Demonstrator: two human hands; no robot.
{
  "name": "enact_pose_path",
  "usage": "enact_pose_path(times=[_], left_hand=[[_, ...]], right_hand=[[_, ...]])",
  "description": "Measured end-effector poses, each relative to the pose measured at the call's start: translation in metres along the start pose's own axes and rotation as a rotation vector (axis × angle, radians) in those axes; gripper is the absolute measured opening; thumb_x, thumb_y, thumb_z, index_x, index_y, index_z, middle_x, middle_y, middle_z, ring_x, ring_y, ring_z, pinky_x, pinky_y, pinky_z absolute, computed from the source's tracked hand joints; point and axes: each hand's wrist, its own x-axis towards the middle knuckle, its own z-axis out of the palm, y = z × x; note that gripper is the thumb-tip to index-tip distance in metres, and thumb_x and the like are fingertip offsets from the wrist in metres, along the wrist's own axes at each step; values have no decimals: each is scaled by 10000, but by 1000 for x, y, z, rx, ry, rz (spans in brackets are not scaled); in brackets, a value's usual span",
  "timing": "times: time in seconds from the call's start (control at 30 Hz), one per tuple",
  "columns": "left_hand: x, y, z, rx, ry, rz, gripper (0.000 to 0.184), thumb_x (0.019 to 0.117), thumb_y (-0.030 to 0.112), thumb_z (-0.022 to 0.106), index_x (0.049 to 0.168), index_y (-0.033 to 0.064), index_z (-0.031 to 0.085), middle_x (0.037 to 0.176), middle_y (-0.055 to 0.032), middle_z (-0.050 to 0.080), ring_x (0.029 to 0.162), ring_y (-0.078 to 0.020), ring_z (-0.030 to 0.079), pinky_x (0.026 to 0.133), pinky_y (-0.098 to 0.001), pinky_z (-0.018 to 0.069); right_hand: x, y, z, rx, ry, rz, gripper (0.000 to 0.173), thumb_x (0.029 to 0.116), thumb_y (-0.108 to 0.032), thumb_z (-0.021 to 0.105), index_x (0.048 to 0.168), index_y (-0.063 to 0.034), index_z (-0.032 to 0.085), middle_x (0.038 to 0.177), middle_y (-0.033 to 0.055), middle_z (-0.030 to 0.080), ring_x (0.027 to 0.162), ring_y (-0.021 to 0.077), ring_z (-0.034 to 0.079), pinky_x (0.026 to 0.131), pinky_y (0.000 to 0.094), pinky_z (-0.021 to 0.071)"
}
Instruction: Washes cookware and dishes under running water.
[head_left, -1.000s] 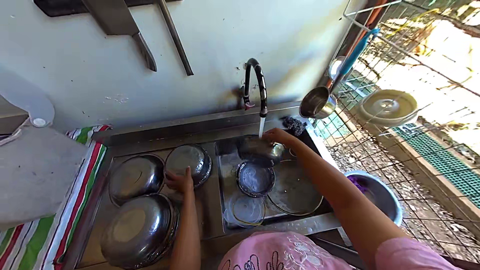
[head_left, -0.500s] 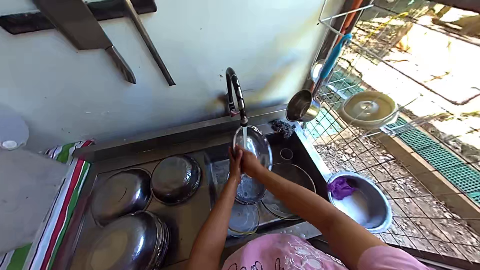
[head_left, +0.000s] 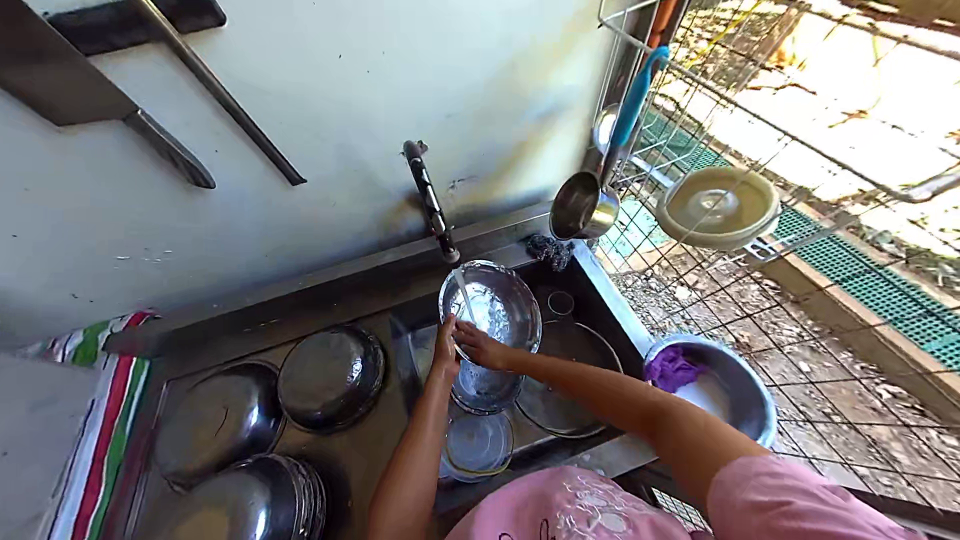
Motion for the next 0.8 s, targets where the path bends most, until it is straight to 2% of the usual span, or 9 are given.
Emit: enact_pose_path(times=[0.13, 0.2, 0.27, 0.37, 0.47, 0.53, 0.63, 0.73, 0.8], left_hand=[[-3, 11, 18, 94, -32, -61, 538, 1105, 303, 370, 1605, 157, 239, 1458, -208, 501, 1226, -295, 572, 953, -479, 515], [3, 18, 24, 145, -53, 61, 629, 1084, 218, 419, 1643, 166, 133, 1605, -200, 336, 1389, -299, 451, 1082, -496, 439], [11, 22, 34, 201, -66, 212, 653, 1077, 183, 445, 1637, 86, 123, 1656, -206, 236, 1487, -289, 330, 1186, -476, 330], [29, 26, 50, 284, -24, 349, 610, 1061, 163, 501, 1587, -6, 245, 1591, -253, 342, 1457, -315, 366, 1183, -481, 321], [45, 42, 53, 396, -59, 345, 603, 1055, 198, 546, 1584, 29, 312, 1588, -223, 385, 1462, -332, 380, 1184, -498, 321], [41, 63, 48, 424, -112, 259, 559, 1077, 285, 511, 1577, 90, 356, 1578, -190, 411, 1441, -332, 401, 1157, -534, 342], [36, 80, 41, 411, -85, 172, 511, 1076, 327, 504, 1538, 124, 420, 1506, -186, 489, 1352, -322, 486, 1090, -531, 412], [34, 58, 43, 500, 39, 295, 616, 1043, 233, 581, 1578, 55, 332, 1536, -253, 430, 1397, -376, 440, 1124, -541, 386], [25, 31, 45, 592, 81, 405, 797, 953, 165, 694, 1590, -17, 251, 1574, -317, 322, 1448, -426, 359, 1179, -533, 335]], right_hand=[[31, 45, -43, -445, 201, -11, 622, 1090, -388, 364, 1607, -45, 314, 1696, 153, 233, 1583, 327, 180, 1268, 592, 105], [28, 73, -60, -516, 251, 86, 611, 1092, -345, 356, 1610, -29, 291, 1702, 155, 209, 1590, 313, 154, 1283, 549, 108], [14, 81, -50, -349, 233, 191, 626, 1081, -310, 416, 1590, 32, 292, 1678, 226, 233, 1577, 356, 188, 1281, 544, 123], [-8, 20, -22, 335, 271, 319, 511, 1126, -271, 341, 1449, 97, 487, 1530, 273, 466, 1466, 328, 409, 1235, 477, 259], [-20, -44, -1, 717, 382, 113, 516, 1113, -212, 296, 1456, 145, 441, 1516, 299, 466, 1442, 279, 446, 1227, 384, 300], [-24, -25, 14, 422, 344, -17, 539, 1077, -184, 399, 1531, 104, 360, 1573, 270, 417, 1487, 298, 406, 1248, 401, 287], [-35, 26, 23, -150, 284, 1, 424, 1038, -81, 479, 1438, 38, 550, 1479, 217, 560, 1417, 358, 502, 1231, 508, 312], [-36, -17, -12, -199, 120, 178, 391, 1094, -130, 399, 1404, 40, 564, 1308, 270, 651, 1270, 422, 605, 1120, 554, 424], [-30, -54, -23, -66, 240, 218, 351, 1065, -125, 471, 1296, 106, 603, 1157, 311, 689, 1145, 441, 663, 1035, 563, 483]])
